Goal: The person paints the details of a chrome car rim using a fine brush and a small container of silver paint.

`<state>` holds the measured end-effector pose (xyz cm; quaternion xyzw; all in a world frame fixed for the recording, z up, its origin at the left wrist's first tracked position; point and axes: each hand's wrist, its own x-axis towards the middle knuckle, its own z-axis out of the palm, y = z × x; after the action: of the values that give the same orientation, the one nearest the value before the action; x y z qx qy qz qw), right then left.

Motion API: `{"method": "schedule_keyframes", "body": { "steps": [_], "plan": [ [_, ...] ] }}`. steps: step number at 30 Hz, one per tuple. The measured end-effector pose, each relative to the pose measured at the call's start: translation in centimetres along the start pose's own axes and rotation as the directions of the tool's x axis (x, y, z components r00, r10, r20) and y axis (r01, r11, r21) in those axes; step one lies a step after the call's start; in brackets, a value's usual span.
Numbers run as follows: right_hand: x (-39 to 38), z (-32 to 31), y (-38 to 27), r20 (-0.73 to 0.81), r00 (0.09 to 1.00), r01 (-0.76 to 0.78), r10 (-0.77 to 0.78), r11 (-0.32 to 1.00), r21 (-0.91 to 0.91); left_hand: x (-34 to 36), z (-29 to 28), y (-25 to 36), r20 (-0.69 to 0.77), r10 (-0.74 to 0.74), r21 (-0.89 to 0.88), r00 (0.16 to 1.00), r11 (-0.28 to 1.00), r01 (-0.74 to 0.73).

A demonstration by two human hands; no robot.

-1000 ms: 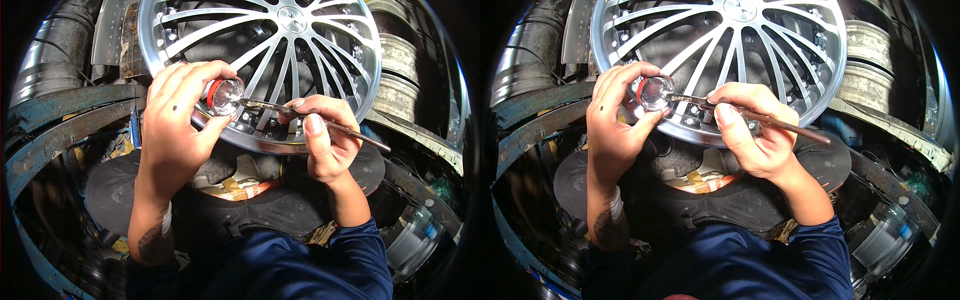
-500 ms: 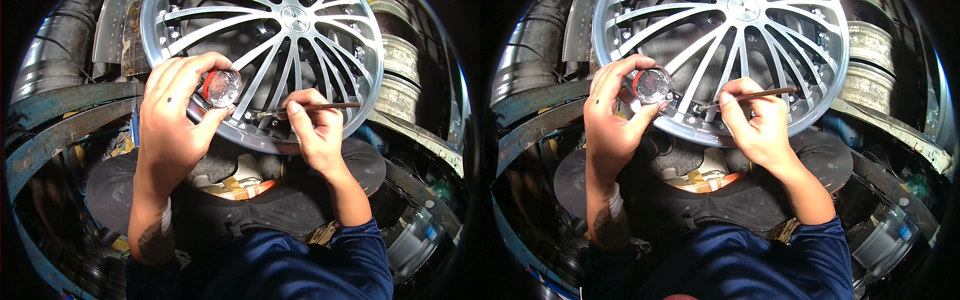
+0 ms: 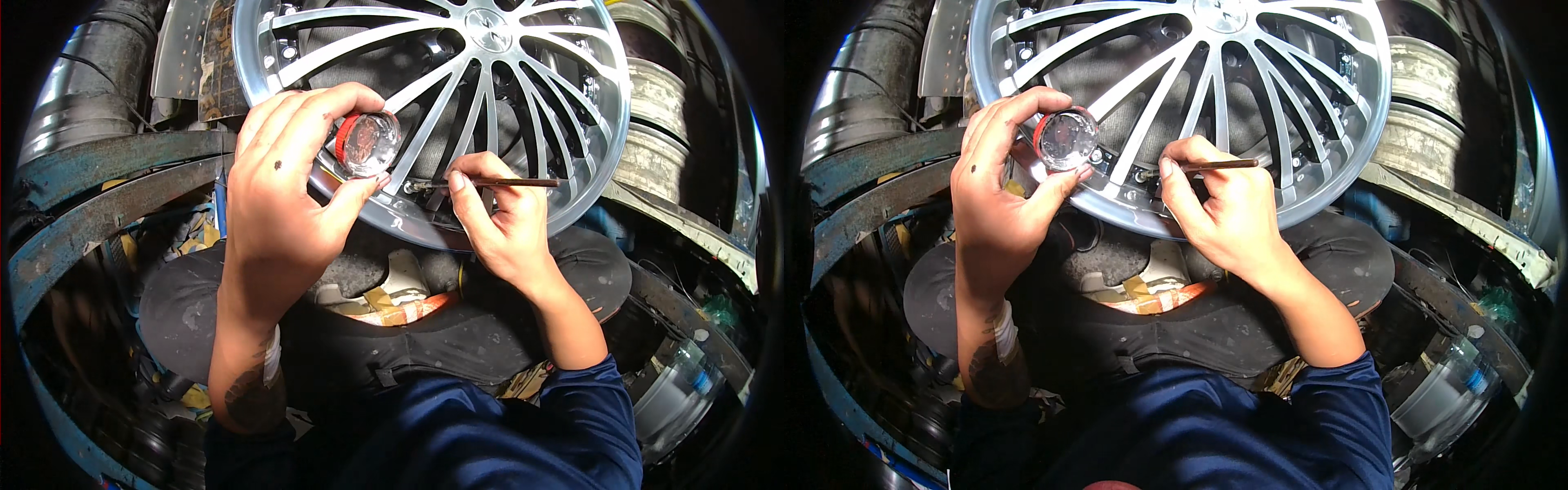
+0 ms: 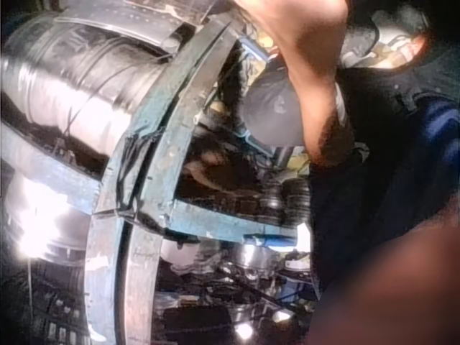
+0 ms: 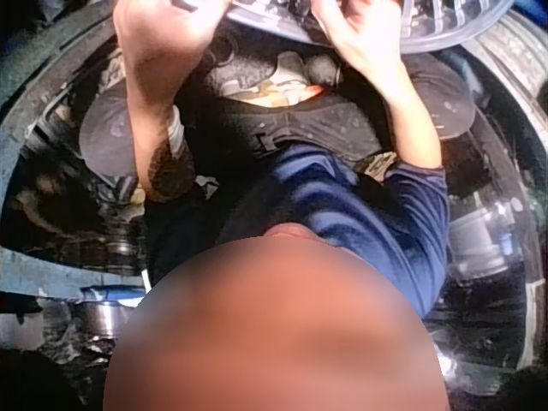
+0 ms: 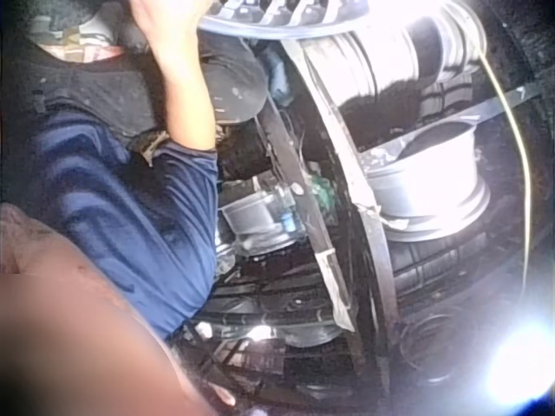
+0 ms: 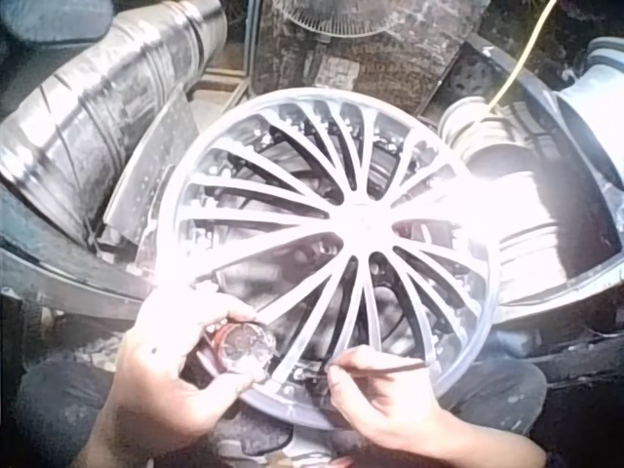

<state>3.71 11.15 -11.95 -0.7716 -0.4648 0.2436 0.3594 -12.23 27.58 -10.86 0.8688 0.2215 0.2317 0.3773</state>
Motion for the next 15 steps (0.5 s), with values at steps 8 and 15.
{"method": "schedule_keyframes", "body": {
  "steps": [8, 15],
  "plan": [
    [-0.01, -0.04, -0.02, 0.018, 1.0, -0.009, 0.009, 1.0, -0.025, 0.14, 0.32, 0.06, -0.062, 0.016, -0.015, 0.998, 1.0, -0.017],
    [0.02, -0.07, 0.21, 0.003, 1.0, 0.006, -0.006, 1.0, -0.026, 0.12, 0.11, -0.05, -0.011, 0.027, 0.024, 1.0, 0.999, -0.027]
  ]
}}
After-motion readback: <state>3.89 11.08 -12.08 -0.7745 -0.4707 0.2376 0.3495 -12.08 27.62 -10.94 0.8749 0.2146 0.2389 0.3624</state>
